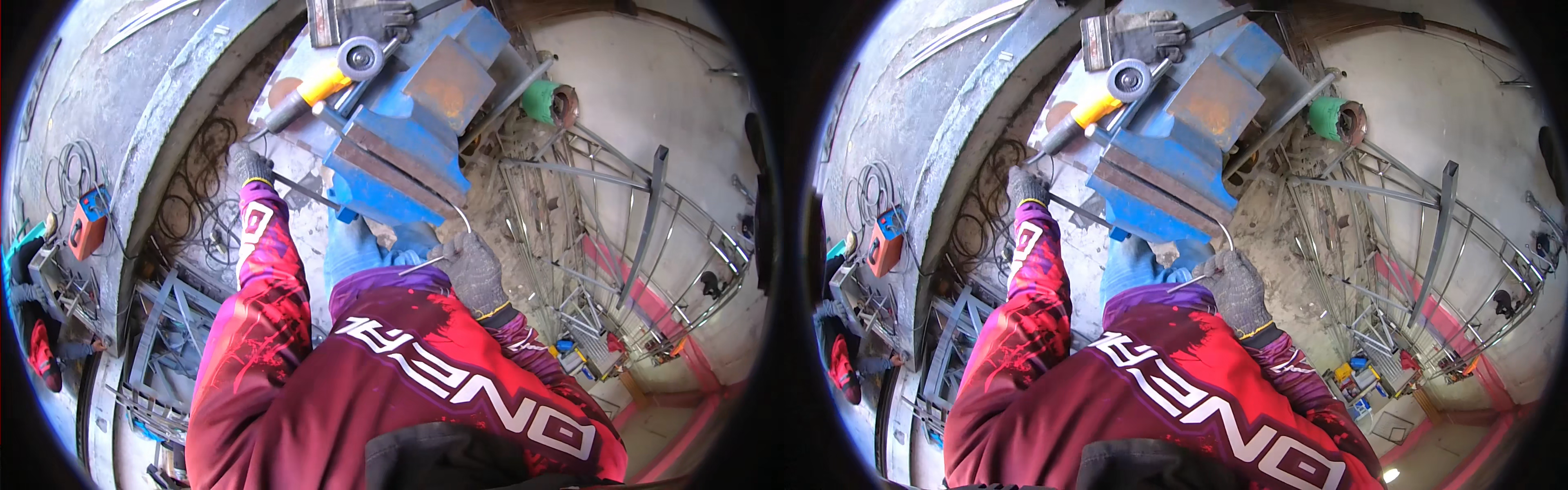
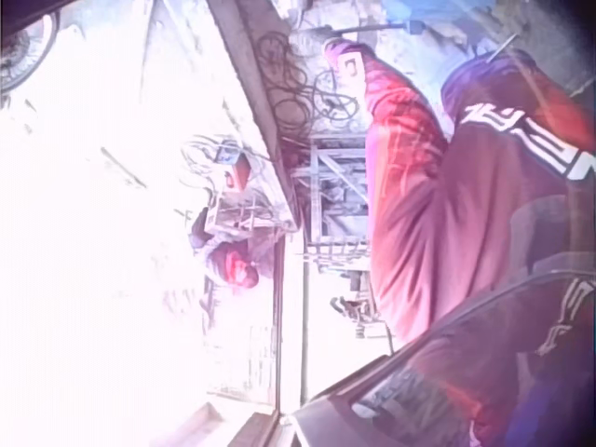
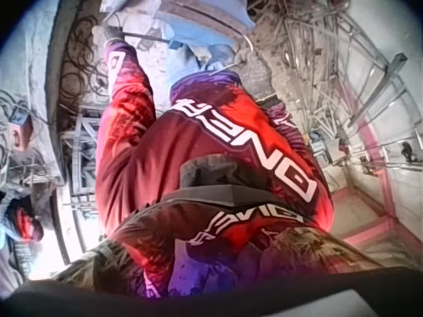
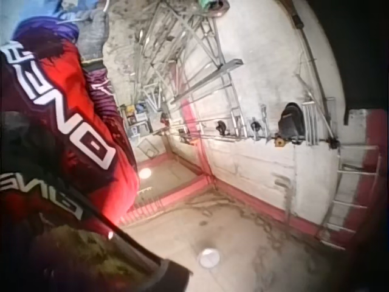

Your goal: The person measures a metal rod with a measuring tape, then bends it using a bench vise.

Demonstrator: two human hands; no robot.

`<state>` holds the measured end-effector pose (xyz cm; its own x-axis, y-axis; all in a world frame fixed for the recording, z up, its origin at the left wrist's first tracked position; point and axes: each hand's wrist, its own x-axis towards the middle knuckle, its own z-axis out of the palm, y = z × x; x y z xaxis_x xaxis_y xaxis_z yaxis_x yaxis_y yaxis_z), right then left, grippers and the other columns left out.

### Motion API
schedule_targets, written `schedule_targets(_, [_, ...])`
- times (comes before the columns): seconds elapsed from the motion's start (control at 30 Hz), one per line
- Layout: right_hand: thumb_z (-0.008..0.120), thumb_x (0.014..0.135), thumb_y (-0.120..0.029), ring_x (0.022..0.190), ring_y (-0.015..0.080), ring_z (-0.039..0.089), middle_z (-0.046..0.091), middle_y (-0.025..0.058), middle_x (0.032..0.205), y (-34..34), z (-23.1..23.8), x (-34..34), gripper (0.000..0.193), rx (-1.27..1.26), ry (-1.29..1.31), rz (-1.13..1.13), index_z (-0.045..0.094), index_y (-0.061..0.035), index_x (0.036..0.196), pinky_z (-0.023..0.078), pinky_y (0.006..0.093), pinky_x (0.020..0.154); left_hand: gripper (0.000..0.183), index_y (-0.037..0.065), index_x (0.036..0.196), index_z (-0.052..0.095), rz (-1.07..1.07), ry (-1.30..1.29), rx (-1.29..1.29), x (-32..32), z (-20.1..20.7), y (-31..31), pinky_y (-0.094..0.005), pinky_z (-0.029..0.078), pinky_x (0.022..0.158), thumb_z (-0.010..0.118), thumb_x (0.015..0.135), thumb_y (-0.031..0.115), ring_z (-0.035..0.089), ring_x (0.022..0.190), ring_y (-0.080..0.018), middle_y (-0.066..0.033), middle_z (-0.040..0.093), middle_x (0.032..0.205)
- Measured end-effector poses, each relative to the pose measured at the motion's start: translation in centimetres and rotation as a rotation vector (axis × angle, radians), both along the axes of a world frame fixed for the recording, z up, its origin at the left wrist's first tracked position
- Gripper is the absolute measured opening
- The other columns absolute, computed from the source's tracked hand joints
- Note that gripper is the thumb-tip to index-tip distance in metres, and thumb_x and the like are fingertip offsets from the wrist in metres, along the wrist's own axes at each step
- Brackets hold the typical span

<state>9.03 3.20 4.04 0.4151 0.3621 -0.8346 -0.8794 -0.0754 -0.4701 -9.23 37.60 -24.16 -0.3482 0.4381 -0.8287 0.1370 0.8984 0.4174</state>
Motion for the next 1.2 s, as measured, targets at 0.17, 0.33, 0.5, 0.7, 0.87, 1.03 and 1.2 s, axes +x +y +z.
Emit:
schedule_targets(0.17, [0.054, 0.103, -0.019, 0.09, 0.0266, 0.06, 0.061, 0.0105, 0.088, 0.2, -0.8, 0.1, 0.018, 0.081, 0.053, 0.019, 0.058, -0.0052, 0.093, 0.05, 0.0467, 0.093, 0.055, 0.0, 0.128, 0.056, -1.39, 0.648, 0.152, -4.8, -10.2, -2.1, -0.0419, 0.051, 0.095, 0.069, 0.077, 0.017, 0.066, 0.111, -0.0353, -0.0206, 0.07, 0.111])
schedule_targets(0.33, [0.045, 0.106, -0.022, 0.089, 0.0296, 0.056, 0.06, 0.0136, 0.089, 0.6, -0.1, -0.5, 0.026, -0.111, -0.104, 0.107, 0.057, -0.0037, 0.092, 0.045, 0.0484, 0.091, 0.056, -0.003, 0.129, 0.058, -1.946, 0.654, -0.01, -4.1, -18.0, -3.3, -0.0381, 0.048, 0.101, 0.062, 0.083, 0.03, 0.061, 0.12, -0.0297, -0.0202, 0.066, 0.124])
schedule_targets(0.5, [0.049, 0.106, -0.018, 0.088, 0.0235, 0.06, 0.061, 0.0094, 0.088, 1.1, 0.1, -0.2, 0.02, -0.06, -0.06, 0.055, 0.057, -0.0029, 0.096, 0.051, 0.0415, 0.09, 0.05, 0.002, 0.119, 0.056, -1.479, 0.465, 0.388, -5.5, -23.5, -10.4, -0.0455, 0.057, 0.086, 0.075, 0.08, 0.026, 0.068, 0.098, -0.0351, -0.021, 0.068, 0.103])
schedule_targets(0.7, [0.05, 0.106, -0.018, 0.088, 0.0195, 0.06, 0.06, 0.0091, 0.087, 0.3, 0.2, -0.2, 0.02, -0.252, -0.219, 0.171, 0.056, -0.002, 0.095, 0.052, 0.035, 0.085, 0.044, 0.001, 0.118, 0.057, -1.198, -0.095, 0.144, -8.6, -13.6, -33.4, -0.0495, 0.058, 0.082, 0.067, 0.088, 0.032, 0.069, 0.094, -0.037, -0.0218, 0.069, 0.101])
schedule_targets(0.87, [0.052, 0.105, -0.019, 0.087, 0.0189, 0.06, 0.061, 0.0094, 0.088, 0.6, 0.5, -0.6, 0.02, -0.238, -0.227, 0.237, 0.056, -0.0021, 0.094, 0.053, 0.0354, 0.084, 0.043, 0.001, 0.118, 0.058, -0.741, -0.4, -0.341, 2.9, -8.1, -34.1, -0.0509, 0.058, 0.081, 0.063, 0.091, 0.035, 0.069, 0.092, -0.0377, -0.0213, 0.069, 0.1])
schedule_targets(1.03, [0.05, 0.106, -0.019, 0.097, 0.0292, 0.063, 0.062, 0.0122, 0.094, 2.1, 1.1, -0.8, 0.016, -0.079, -0.014, 0.011, 0.057, -0.0048, 0.102, 0.052, 0.0452, 0.094, 0.043, 0.001, 0.118, 0.058, -0.241, -0.732, -0.697, 4.9, -5.3, -31.0, -0.0523, 0.058, 0.08, 0.059, 0.094, 0.038, 0.069, 0.09, -0.0384, -0.0208, 0.069, 0.099])
schedule_targets(1.2, [0.053, 0.105, -0.023, 0.098, 0.0283, 0.065, 0.065, 0.0131, 0.094, 1.2, -0.7, -0.2, 0.019, 0.048, -0.032, 0.138, 0.058, -0.0044, 0.102, 0.054, 0.0425, 0.09, 0.075, 0.002, 0.118, 0.063, -0.002, -0.927, -0.464, 1.2, -0.6, -33.4, -0.0471, 0.057, 0.084, 0.043, 0.095, 0.07, 0.068, 0.097, -0.0327, -0.0204, 0.068, 0.11])
